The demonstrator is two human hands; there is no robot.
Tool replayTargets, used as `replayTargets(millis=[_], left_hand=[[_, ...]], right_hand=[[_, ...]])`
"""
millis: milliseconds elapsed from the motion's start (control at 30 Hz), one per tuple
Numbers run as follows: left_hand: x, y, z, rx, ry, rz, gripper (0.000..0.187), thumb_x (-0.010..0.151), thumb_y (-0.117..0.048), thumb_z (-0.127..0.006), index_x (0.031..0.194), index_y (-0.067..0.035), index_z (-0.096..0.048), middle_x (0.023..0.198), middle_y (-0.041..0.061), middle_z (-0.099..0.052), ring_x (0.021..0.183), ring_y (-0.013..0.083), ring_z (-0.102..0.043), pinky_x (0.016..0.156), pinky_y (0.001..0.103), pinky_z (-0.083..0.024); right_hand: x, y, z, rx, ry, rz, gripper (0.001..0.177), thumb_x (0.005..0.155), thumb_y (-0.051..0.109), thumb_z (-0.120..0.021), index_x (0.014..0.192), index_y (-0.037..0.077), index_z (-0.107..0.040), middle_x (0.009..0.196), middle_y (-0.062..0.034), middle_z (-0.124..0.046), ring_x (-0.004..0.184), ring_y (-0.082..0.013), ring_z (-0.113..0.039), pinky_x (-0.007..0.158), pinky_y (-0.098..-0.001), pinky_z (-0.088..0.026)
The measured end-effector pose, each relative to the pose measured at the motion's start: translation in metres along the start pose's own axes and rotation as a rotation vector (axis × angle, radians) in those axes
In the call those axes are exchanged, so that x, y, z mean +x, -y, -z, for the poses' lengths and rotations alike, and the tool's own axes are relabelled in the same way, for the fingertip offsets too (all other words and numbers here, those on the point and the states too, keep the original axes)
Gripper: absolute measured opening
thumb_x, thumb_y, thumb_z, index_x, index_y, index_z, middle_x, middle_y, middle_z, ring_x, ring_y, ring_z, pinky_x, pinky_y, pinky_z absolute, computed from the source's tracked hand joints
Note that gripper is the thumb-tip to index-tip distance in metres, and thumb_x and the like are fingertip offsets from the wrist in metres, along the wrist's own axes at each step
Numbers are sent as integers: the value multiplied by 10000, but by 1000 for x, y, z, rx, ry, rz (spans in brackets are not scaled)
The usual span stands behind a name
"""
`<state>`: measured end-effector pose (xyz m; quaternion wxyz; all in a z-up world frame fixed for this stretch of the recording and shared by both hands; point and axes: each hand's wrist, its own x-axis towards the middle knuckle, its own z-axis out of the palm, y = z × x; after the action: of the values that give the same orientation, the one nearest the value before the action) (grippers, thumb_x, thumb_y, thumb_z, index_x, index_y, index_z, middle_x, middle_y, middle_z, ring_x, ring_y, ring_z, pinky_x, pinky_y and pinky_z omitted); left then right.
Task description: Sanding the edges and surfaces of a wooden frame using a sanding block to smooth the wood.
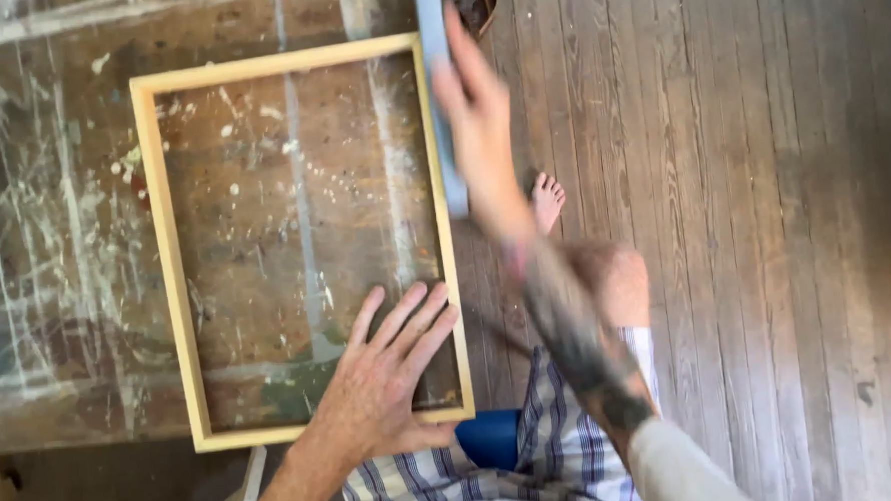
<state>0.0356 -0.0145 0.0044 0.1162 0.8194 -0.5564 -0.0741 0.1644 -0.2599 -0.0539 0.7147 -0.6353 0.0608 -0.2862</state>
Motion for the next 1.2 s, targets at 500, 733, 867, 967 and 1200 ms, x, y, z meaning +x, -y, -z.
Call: replayTargets(millis=[500,733,867,967,1200], left_hand=[[5,2,0,-26,24,26,1188,647,-675,-820,1562,-59,-379,1648,157,-372,1542,343,-329,1257,652,-173],[2,-2,1,-37,71,47,1291,590,-686,-894,1568,-44,-350,1671,157,-333,1557,339,-311,1275,612,-155],[5,2,3,-51,32,40,1138,669,-625,-807,1571,-72,-385,1632,137,-409,1538,352,-344,1256,648,-182],[3,3,1,-39,35,23,1297,569,-718,-903,1551,-46,-387,1630,150,-401,1536,352,-338,1251,656,-168],[2,0,3,-61,18,32,1231,615,-636,-838,1563,-20,-352,1661,162,-348,1549,356,-308,1265,629,-158]], right_hand=[[-41,18,1,2,3,-27,550,1116,375,-548,1583,121,-404,1679,-100,-381,1610,-225,-325,1385,-408,-227],[-45,17,1,29,18,-115,550,1113,321,-514,1580,74,-361,1675,-150,-351,1603,-268,-318,1366,-423,-254],[48,-54,-13,65,-40,-56,539,1084,301,-601,1554,80,-456,1634,-102,-450,1552,-182,-388,1336,-341,-273],[-51,37,1,47,108,-81,607,1137,403,-431,1636,107,-252,1737,-125,-236,1656,-272,-209,1401,-454,-142],[-10,-14,0,-41,99,-86,638,1110,441,-483,1621,113,-289,1725,-140,-257,1645,-293,-233,1383,-481,-153]])
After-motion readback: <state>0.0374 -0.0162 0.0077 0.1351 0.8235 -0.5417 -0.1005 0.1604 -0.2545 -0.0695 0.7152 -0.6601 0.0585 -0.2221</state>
